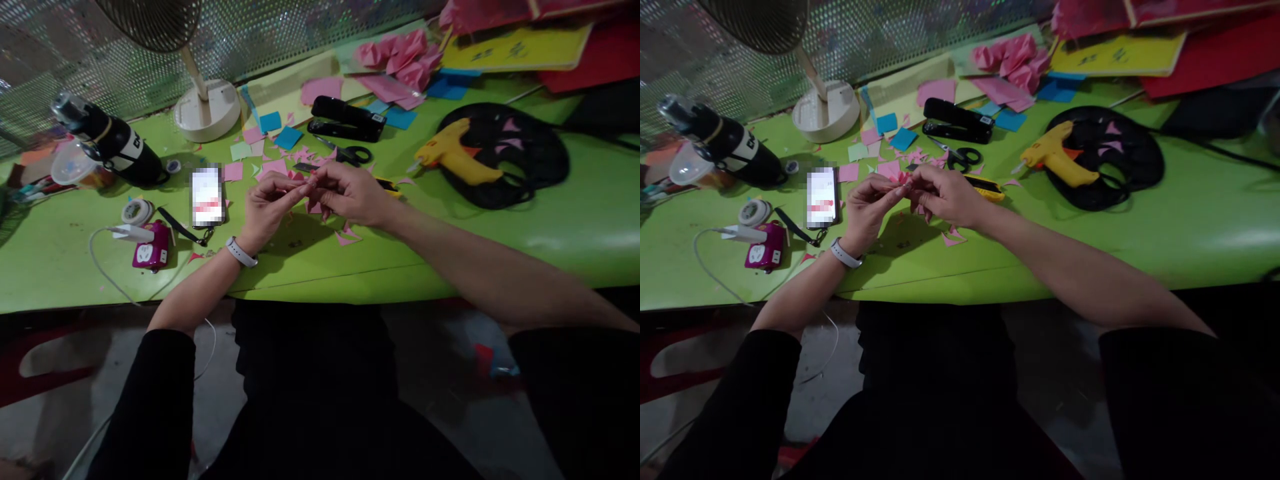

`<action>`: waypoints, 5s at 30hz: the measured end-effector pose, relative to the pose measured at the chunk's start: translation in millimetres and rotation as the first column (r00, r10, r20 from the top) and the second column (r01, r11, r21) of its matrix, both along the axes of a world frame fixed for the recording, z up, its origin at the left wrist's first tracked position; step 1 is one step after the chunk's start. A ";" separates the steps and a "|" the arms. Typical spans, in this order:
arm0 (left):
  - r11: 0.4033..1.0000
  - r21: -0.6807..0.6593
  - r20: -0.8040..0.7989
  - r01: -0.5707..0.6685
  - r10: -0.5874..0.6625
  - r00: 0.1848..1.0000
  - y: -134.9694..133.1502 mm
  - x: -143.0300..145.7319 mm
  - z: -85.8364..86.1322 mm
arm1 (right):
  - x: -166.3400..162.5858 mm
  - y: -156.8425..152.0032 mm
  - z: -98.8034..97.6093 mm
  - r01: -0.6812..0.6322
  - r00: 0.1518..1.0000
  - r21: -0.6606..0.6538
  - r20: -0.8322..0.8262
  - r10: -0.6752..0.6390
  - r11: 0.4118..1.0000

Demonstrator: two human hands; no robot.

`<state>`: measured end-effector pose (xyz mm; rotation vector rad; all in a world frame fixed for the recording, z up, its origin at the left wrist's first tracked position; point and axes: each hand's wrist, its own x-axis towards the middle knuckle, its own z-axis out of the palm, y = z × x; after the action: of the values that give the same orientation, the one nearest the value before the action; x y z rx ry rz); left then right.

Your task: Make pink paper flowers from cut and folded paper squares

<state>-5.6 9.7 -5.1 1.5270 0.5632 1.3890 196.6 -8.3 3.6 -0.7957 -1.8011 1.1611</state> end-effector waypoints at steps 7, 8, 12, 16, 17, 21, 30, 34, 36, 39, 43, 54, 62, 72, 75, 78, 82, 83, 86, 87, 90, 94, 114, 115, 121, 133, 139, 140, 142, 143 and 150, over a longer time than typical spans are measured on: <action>0.999 0.014 0.000 0.042 -0.042 0.999 2.1 -1.2 -3.2 | -2.1 2.1 4.1 0.012 0.999 0.015 -0.049 -0.012 1.000; 0.999 0.010 -0.003 0.051 -0.051 0.999 2.2 -1.2 -3.5 | -2.0 2.7 4.2 0.002 0.999 0.019 -0.054 -0.001 1.000; 0.998 -0.022 -0.023 0.067 -0.067 0.997 2.4 -1.1 -4.4 | -1.1 3.3 3.5 -0.015 0.999 0.022 -0.044 0.016 1.000; 0.998 0.010 -0.035 0.064 -0.064 0.997 1.8 -0.8 -5.3 | -0.2 3.6 2.8 0.020 1.000 0.028 -0.015 -0.020 0.999; 0.998 0.022 -0.036 0.058 -0.057 0.998 1.5 -0.7 -5.4 | -0.1 3.7 2.9 0.048 0.999 0.040 -0.001 -0.048 0.998; 0.998 0.053 -0.057 0.017 -0.014 0.998 1.5 -1.0 -5.6 | -0.6 2.2 4.9 0.125 0.991 0.061 0.027 -0.127 0.990; 0.989 0.128 -0.072 -0.067 0.077 0.994 5.4 -1.9 -7.7 | -3.3 -6.3 7.6 0.097 0.995 -0.060 -0.013 -0.098 0.993; 0.988 0.132 -0.078 -0.077 0.088 0.993 5.3 -0.9 -8.1 | -2.9 -6.2 9.0 0.074 0.997 -0.050 0.016 -0.073 0.996; 0.989 0.124 -0.077 -0.080 0.090 0.993 5.5 -1.0 -8.7 | -2.4 -6.2 9.8 0.068 0.997 -0.033 0.022 -0.068 0.997; 0.992 0.096 -0.057 -0.078 0.083 0.995 6.1 -1.7 -9.9 | -1.4 -5.9 9.3 0.053 0.998 -0.004 0.033 -0.053 0.999; 0.995 0.040 -0.022 -0.092 0.093 0.995 7.3 -3.2 -6.9 | 0.9 -2.4 5.4 0.031 0.998 -0.006 0.056 -0.030 1.000; 0.989 -0.097 -0.384 -0.113 0.068 0.921 21.5 -20.3 23.4 | 30.6 18.6 25.5 0.170 0.762 0.203 0.594 -0.259 0.964; 0.991 -0.119 -0.743 -0.061 -0.048 0.668 30.6 -41.0 21.0 | 37.3 20.3 25.7 0.120 0.661 0.227 0.708 -0.248 0.966; 0.992 0.066 -0.755 -0.106 0.119 0.645 18.3 -25.7 26.5 | 42.0 18.6 52.5 0.155 0.398 0.309 0.850 -0.346 0.938; 0.956 0.122 -0.663 -0.266 0.278 0.695 27.0 -29.8 25.8 | 42.3 17.9 54.1 0.205 0.424 0.318 0.823 -0.377 0.925; 0.924 0.104 -0.616 -0.368 0.350 0.705 39.2 -39.2 26.7 | 40.6 16.8 53.6 0.245 0.441 0.336 0.797 -0.413 0.910; 0.912 0.107 -0.644 -0.396 0.367 0.671 56.3 -51.0 35.4 | 38.1 16.4 55.7 0.275 0.450 0.335 0.783 -0.429 0.901; 0.911 0.133 -0.665 -0.390 0.374 0.646 61.0 -53.1 39.7 | 37.7 16.3 56.6 0.278 0.449 0.331 0.785 -0.427 0.902; 0.910 0.224 -0.739 -0.348 0.391 0.548 73.0 -56.4 55.7 | 37.6 16.1 57.9 0.262 0.453 0.307 0.799 -0.397 0.915; 0.926 0.224 -0.776 -0.304 0.358 0.520 75.1 -56.3 61.0 | 38.1 16.1 57.4 0.250 0.457 0.300 0.802 -0.385 0.921; 0.985 0.099 -0.899 -0.139 0.148 0.413 71.9 -52.4 72.0 | 40.0 16.2 52.8 0.220 0.481 0.291 0.798 -0.363 0.931; 0.983 0.123 -0.932 -0.133 0.161 0.324 50.4 -43.2 72.3 | 40.8 16.6 41.9 0.171 0.504 0.304 0.791 -0.348 0.937; 0.946 0.270 -0.746 -0.179 0.323 0.583 31.4 -40.7 1.8 | 79.0 6.9 88.0 0.439 0.346 0.367 0.773 -0.531 0.820; 0.947 0.272 -0.728 -0.170 0.318 0.608 32.2 -41.7 0.4 | 87.4 5.6 91.8 0.502 0.326 0.377 0.751 -0.574 0.779; 0.967 0.230 -0.787 -0.108 0.250 0.564 32.3 -42.3 1.5 | 125.8 0.1 91.4 0.633 0.143 0.369 0.808 -0.571 0.681; 0.944 0.316 -0.811 -0.094 0.320 0.490 28.1 -34.0 10.5 | 69.6 -21.3 51.9 0.251 0.450 0.293 0.808 -0.380 0.922; 0.946 0.307 -0.816 -0.107 0.320 0.482 26.7 -29.1 9.3 | 12.1 -12.3 30.6 -0.041 0.509 0.217 0.844 -0.166 0.975; 0.944 0.310 -0.816 -0.112 0.325 0.478 26.8 -28.7 9.4 | 6.7 -11.8 29.4 -0.063 0.513 0.226 0.843 -0.162 0.972; 0.941 0.318 -0.817 -0.113 0.333 0.471 26.4 -28.2 9.7 | -0.9 -10.8 27.0 -0.095 0.508 0.248 0.845 -0.168 0.964; 0.940 0.324 -0.817 -0.109 0.335 0.470 25.9 -28.0 10.0 | -3.3 -10.2 25.5 -0.107 0.499 0.254 0.850 -0.169 0.961; 0.928 0.358 -0.798 -0.106 0.363 0.480 20.0 -25.7 11.5 | 0.5 -6.5 20.0 -0.032 0.614 0.253 0.769 -0.181 0.967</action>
<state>-31.3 29.6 6.4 2.4427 1.2858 0.7924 197.1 -14.7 23.6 -1.3597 -2.5299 0.4928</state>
